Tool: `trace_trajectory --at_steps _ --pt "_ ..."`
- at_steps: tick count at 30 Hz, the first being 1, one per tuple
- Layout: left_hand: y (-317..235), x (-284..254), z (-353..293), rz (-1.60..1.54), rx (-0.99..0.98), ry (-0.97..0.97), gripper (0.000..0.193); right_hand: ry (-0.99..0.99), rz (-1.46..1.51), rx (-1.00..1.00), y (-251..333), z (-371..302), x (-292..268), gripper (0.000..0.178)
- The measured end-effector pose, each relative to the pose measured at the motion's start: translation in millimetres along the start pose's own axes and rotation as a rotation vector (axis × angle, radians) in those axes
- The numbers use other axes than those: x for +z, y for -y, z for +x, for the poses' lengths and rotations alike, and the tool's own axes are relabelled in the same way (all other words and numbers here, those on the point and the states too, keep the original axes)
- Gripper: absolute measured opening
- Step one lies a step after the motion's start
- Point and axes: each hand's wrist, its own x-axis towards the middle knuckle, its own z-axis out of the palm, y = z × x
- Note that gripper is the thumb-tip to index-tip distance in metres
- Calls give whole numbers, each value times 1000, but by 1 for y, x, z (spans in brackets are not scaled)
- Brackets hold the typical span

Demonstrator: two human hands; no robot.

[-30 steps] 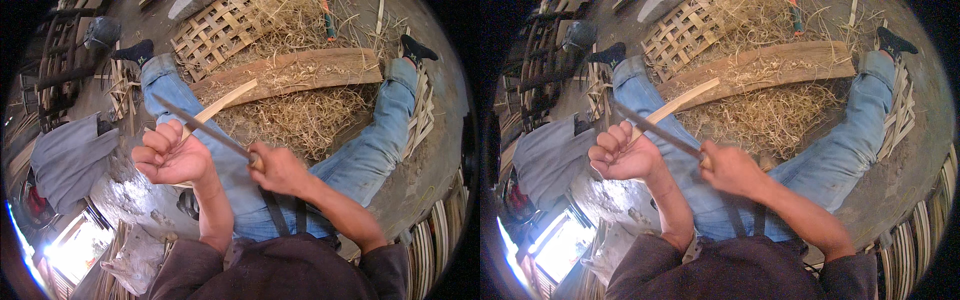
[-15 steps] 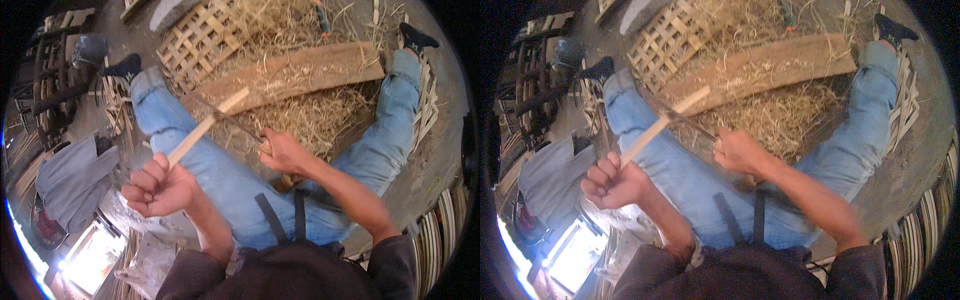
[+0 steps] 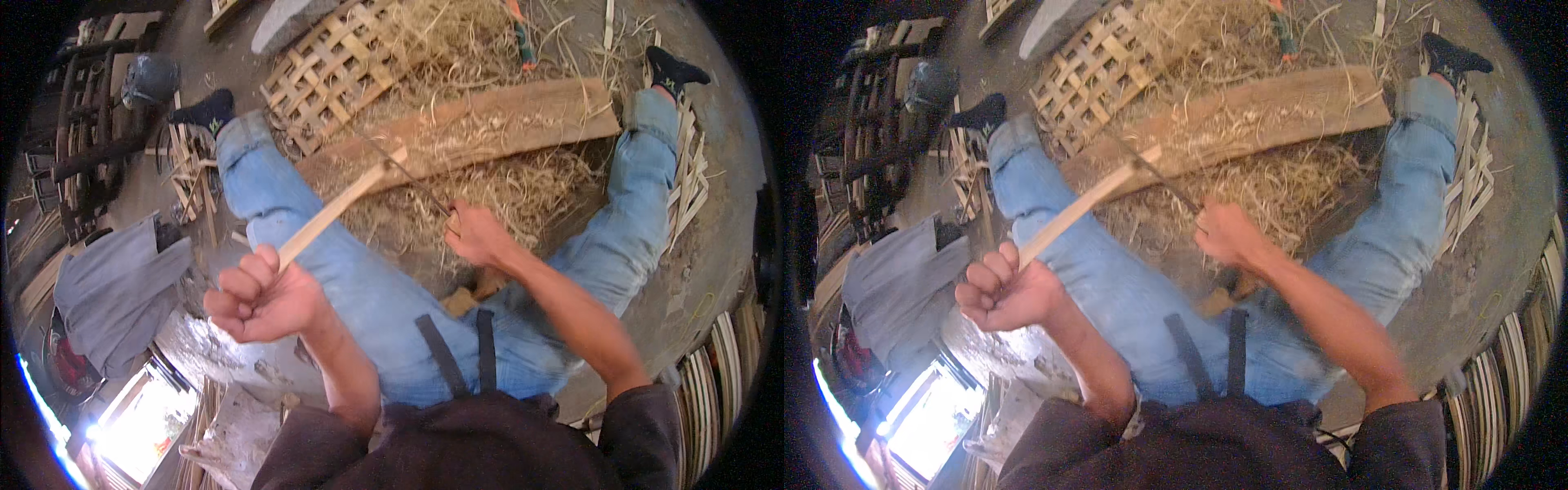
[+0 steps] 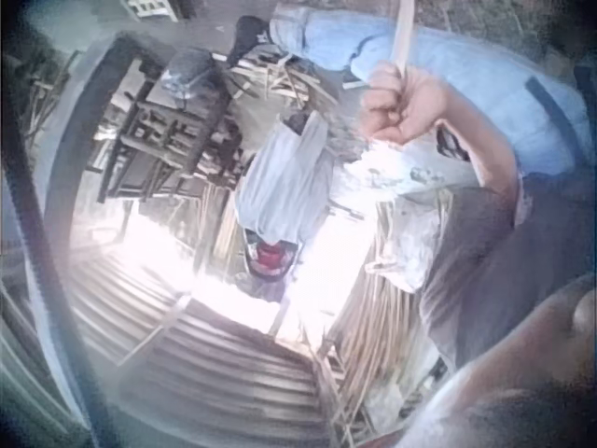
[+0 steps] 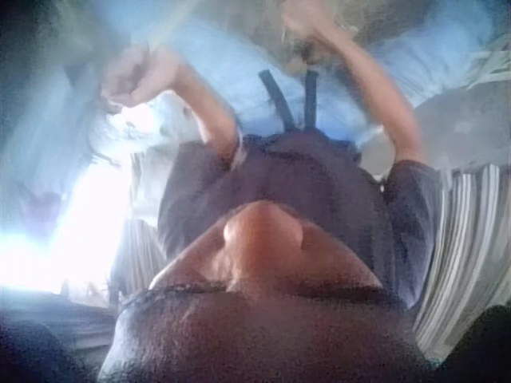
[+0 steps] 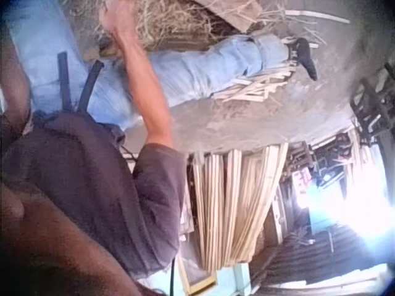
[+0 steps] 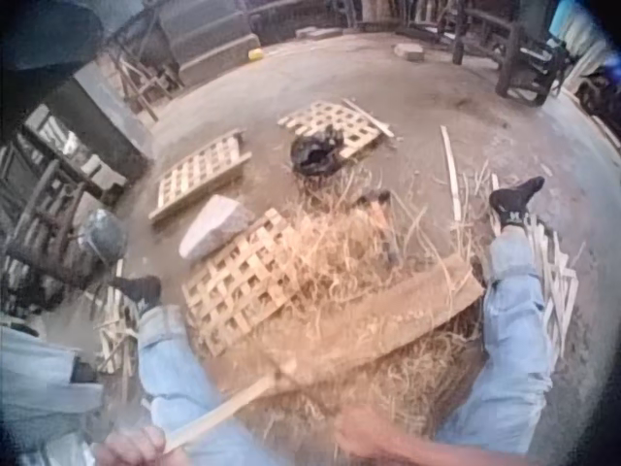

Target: The person sits on the floor and uses a knife to shave thin strips from a wooden stick, repeatedly turning and scraping the wood to produce fine shavings.

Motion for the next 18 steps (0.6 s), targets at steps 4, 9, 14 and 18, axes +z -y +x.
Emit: trace_trajectory --at_steps 4,9,14,18 --pt "-6 -2 -4 15 35 31 32 -99 -115 17 -2 4 -4 36" --pt "-5 3 -9 1 -15 -91 25 -8 -146 36 25 -11 27 34" --pt "-10 1 -13 -1 -21 -201 18 51 113 -290 113 -72 26 32" --pt "-13 2 -15 -28 -27 -151 20 -64 29 -15 54 -17 46 31"
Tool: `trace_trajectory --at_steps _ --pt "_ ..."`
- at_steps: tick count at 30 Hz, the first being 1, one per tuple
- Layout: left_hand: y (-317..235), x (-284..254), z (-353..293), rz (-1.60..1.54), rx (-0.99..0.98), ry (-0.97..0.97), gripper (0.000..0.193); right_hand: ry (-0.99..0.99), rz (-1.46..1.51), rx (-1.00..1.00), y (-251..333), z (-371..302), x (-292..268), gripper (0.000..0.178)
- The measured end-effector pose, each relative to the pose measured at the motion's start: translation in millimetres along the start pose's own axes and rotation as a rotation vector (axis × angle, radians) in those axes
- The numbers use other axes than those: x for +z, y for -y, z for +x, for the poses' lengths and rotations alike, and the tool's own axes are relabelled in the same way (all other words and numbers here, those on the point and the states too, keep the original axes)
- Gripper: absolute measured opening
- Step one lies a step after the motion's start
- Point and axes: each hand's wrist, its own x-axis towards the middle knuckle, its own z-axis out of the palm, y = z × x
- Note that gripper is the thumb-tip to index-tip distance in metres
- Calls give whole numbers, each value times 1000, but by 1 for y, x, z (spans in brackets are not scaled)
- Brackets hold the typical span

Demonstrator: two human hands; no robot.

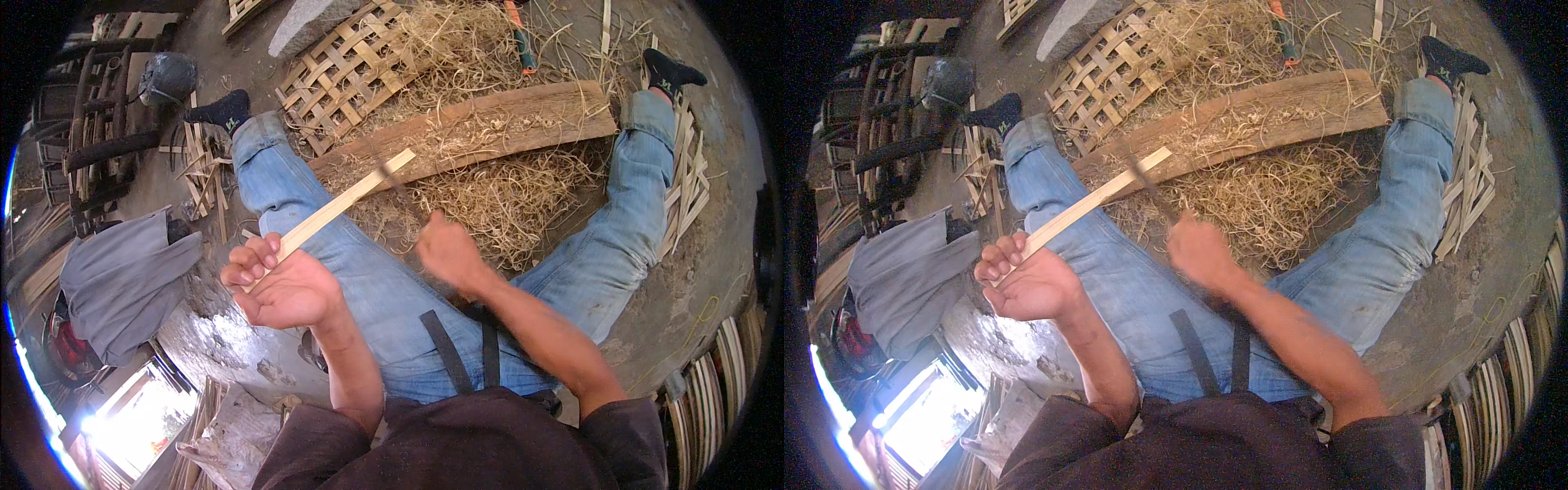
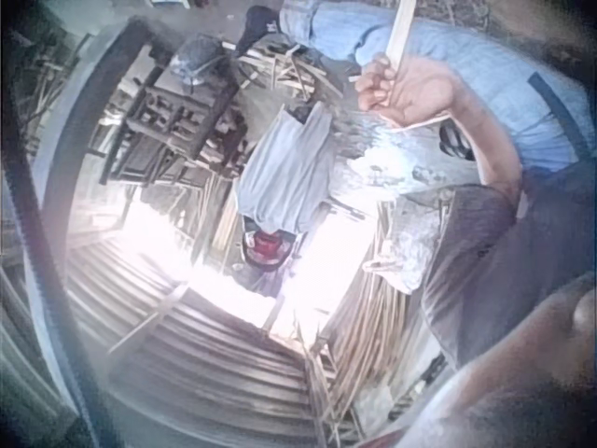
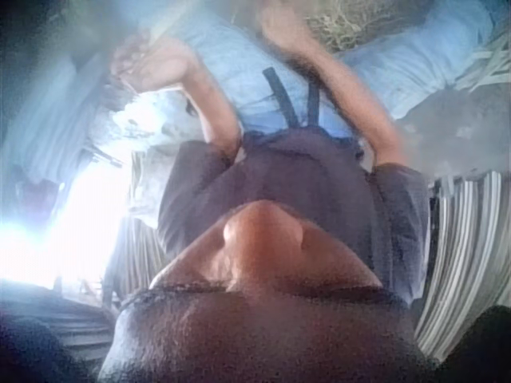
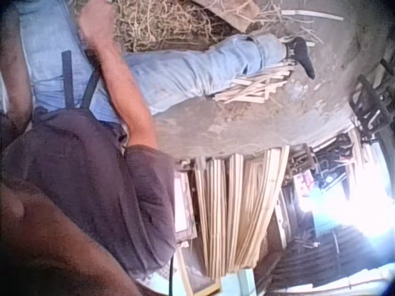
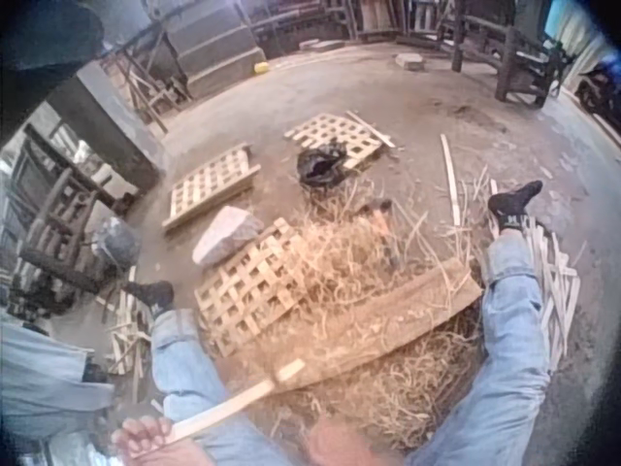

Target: The person sits on the floor and uses a knife to shave thin strips from a wooden stick, repeatedly turning and scraping the wood to produce fine shavings.

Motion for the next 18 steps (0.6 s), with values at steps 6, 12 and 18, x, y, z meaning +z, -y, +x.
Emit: trace_trajectory --at_steps 6,12,18 --pt "6 -1 9 -95 -49 7 17 81 17 -108 28 -9 -27 39" --pt "7 7 14 -86 -95 30 18 106 78 -269 27 -29 -16 34" --pt "0 -6 8 -88 -112 44 18 156 104 -146 19 -27 -38 36"
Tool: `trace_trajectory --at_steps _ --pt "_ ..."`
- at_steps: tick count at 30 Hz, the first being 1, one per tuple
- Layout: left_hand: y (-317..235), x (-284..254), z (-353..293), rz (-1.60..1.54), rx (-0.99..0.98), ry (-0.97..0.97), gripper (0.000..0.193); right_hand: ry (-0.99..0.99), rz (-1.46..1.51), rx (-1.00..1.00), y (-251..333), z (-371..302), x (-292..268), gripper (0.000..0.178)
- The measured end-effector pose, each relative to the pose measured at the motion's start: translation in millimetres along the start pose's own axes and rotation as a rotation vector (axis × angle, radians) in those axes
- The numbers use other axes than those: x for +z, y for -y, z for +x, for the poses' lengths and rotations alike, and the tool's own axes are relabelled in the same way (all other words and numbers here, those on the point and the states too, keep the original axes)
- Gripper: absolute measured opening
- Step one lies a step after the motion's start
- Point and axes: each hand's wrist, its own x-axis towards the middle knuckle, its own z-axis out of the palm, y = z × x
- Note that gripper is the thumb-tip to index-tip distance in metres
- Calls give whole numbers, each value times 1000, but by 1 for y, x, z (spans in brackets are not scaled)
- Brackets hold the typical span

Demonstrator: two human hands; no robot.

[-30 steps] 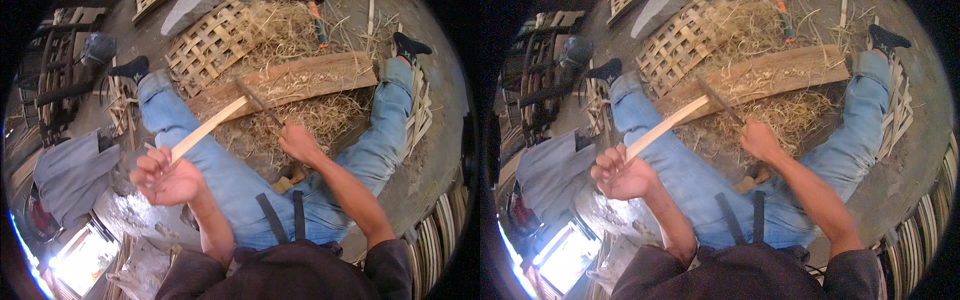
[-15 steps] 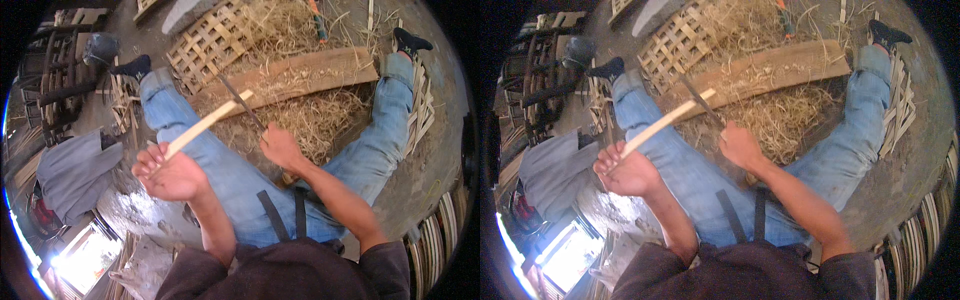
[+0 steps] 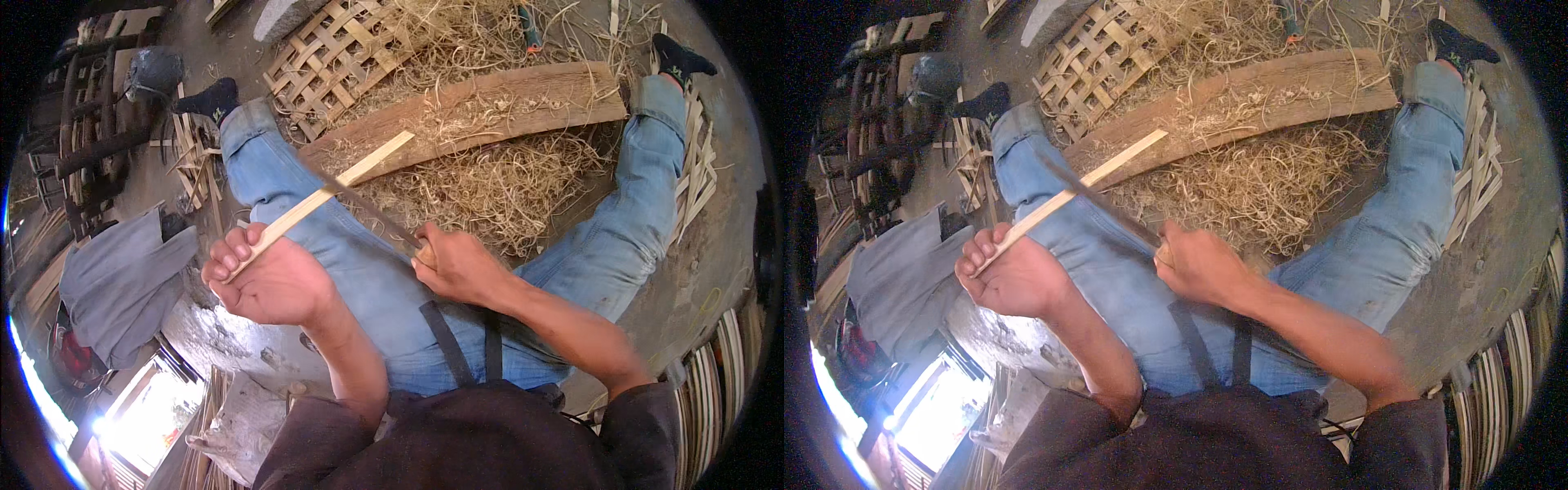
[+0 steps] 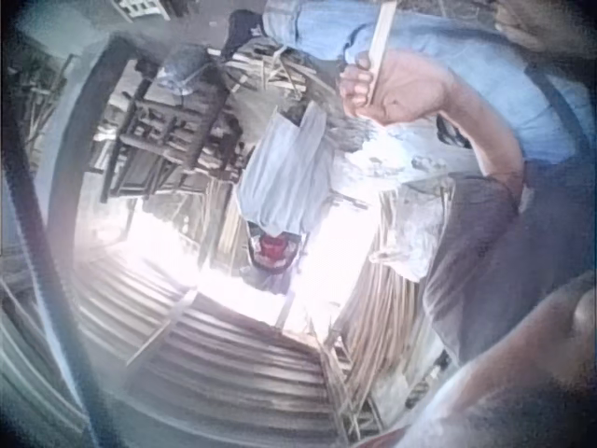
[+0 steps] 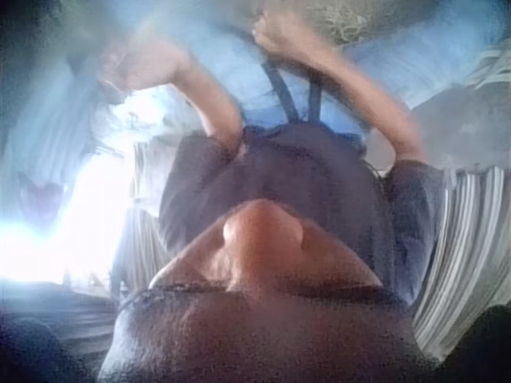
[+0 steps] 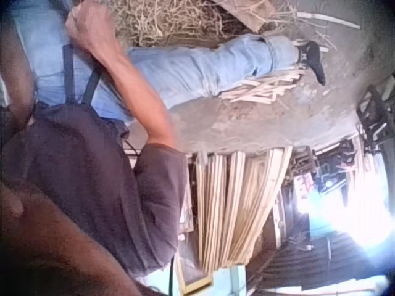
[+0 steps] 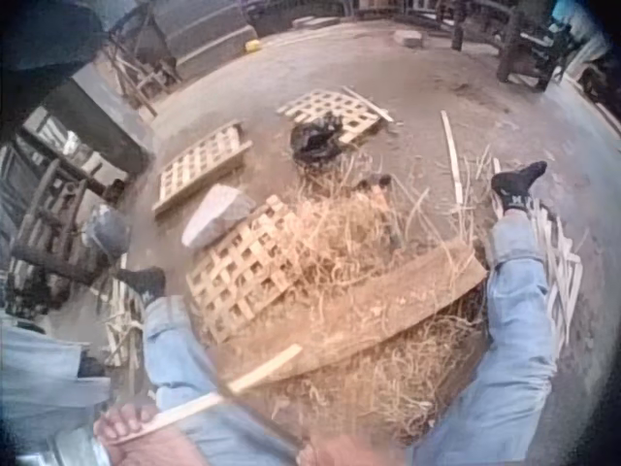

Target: The person sits on the floor and uses a knife to shave thin strips from a wooden stick, repeatedly turning and scraping the wood to produce fine shavings.

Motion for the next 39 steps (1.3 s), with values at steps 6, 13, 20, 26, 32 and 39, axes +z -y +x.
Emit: trace_trajectory --at_steps 6,13,20,26,32,39 --pt "5 1 19 -17 28 -29 17 -123 -176 219 -77 44 -24 38" --pt "3 -10 21 88 14 -149 18 -66 -249 162 -58 44 -9 33" --pt "13 5 21 461 146 -326 27 -154 -298 6 -48 69 17 29" --pt "22 18 25 701 245 -362 33 -169 129 -177 43 9 24 37" --pt "20 11 21 525 253 -205 28 -171 2 113 -1 37 10 39" --pt "15 10 22 269 112 -172 30 -120 -103 209 -29 61 -9 36"
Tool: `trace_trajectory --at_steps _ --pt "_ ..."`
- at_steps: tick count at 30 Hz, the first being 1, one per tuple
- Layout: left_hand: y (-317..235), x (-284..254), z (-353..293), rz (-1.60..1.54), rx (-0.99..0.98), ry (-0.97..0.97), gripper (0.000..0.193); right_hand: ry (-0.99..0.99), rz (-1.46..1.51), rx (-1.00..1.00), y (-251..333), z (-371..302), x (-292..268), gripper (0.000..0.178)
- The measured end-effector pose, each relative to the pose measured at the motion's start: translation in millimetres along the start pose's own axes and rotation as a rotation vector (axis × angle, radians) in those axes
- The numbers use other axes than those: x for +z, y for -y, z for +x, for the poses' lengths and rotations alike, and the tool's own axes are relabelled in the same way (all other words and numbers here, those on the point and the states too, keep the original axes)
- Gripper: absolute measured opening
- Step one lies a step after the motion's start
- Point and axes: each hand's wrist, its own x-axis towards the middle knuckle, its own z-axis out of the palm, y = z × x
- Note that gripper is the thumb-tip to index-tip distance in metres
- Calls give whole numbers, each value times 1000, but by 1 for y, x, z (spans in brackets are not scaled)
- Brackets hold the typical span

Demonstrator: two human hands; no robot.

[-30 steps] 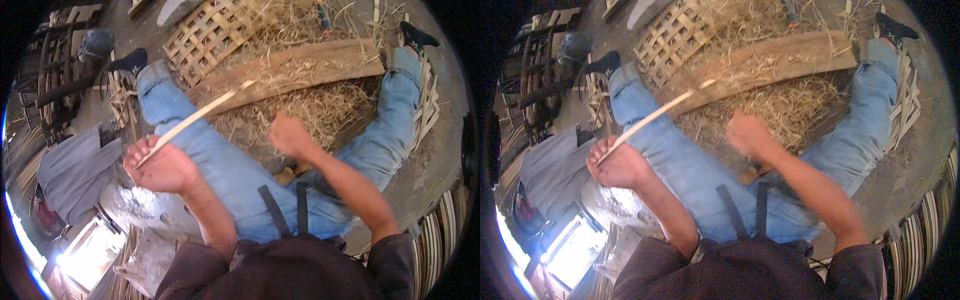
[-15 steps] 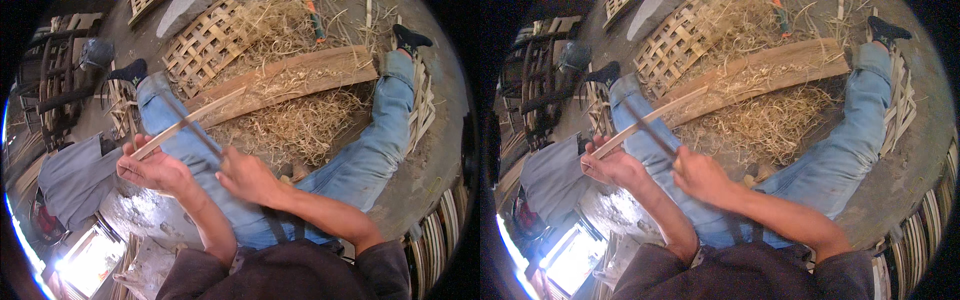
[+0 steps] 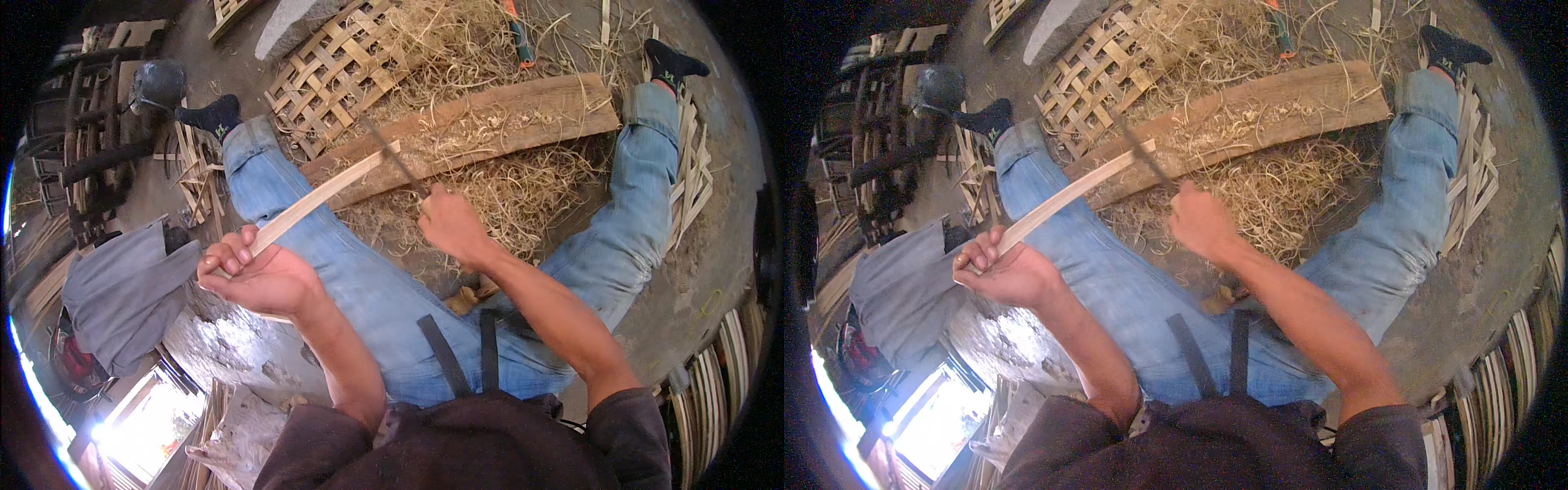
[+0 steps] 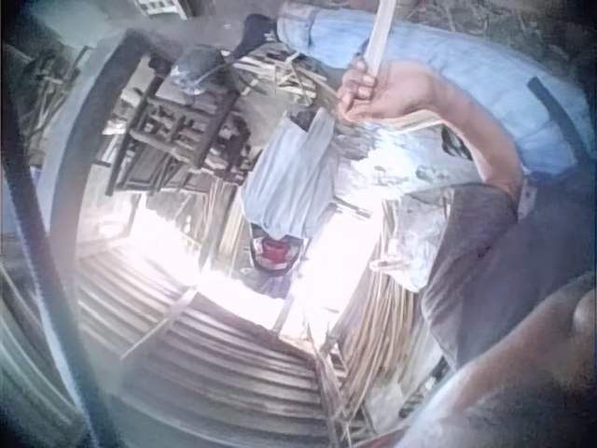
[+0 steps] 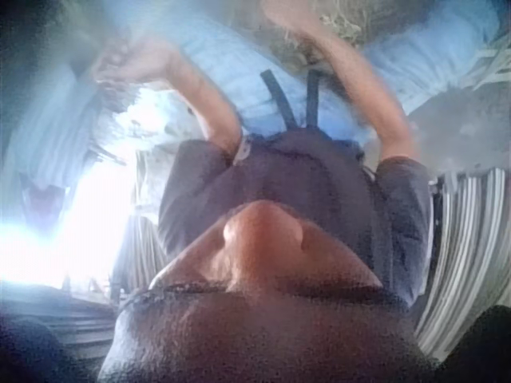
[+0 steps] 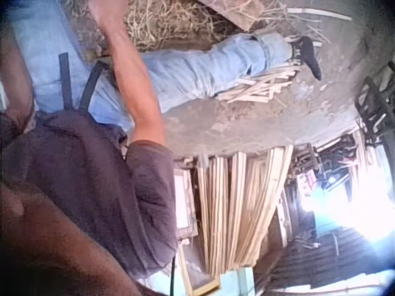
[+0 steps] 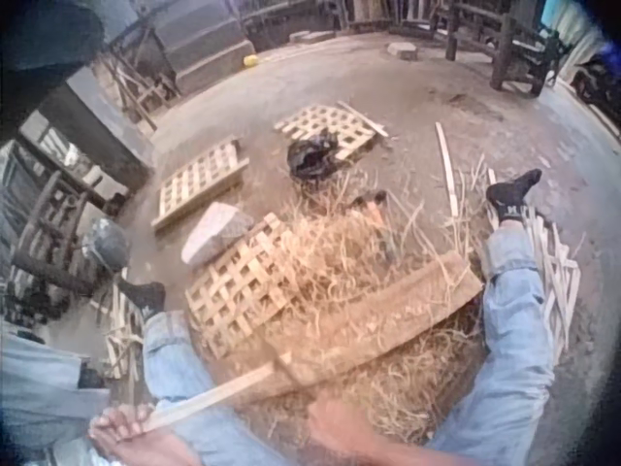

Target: The person sits on the floor and uses a knife to shave thin strips from a wooden stick, repeatedly turning and scraping the wood to produce fine shavings.

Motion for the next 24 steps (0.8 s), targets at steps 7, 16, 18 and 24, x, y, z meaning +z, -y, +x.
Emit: trace_trajectory --at_steps 7,16,18,24 --pt "6 10 -20 114 184 -139 40 161 209 -283 44 -65 7 33" --pt "2 -5 -22 22 130 70 37 218 44 -276 6 -40 -11 38" --pt "0 3 -21 16 143 136 37 120 83 -100 -26 -18 -7 38" --pt "4 13 -30 108 174 45 39 196 27 -192 -25 -24 -13 38"
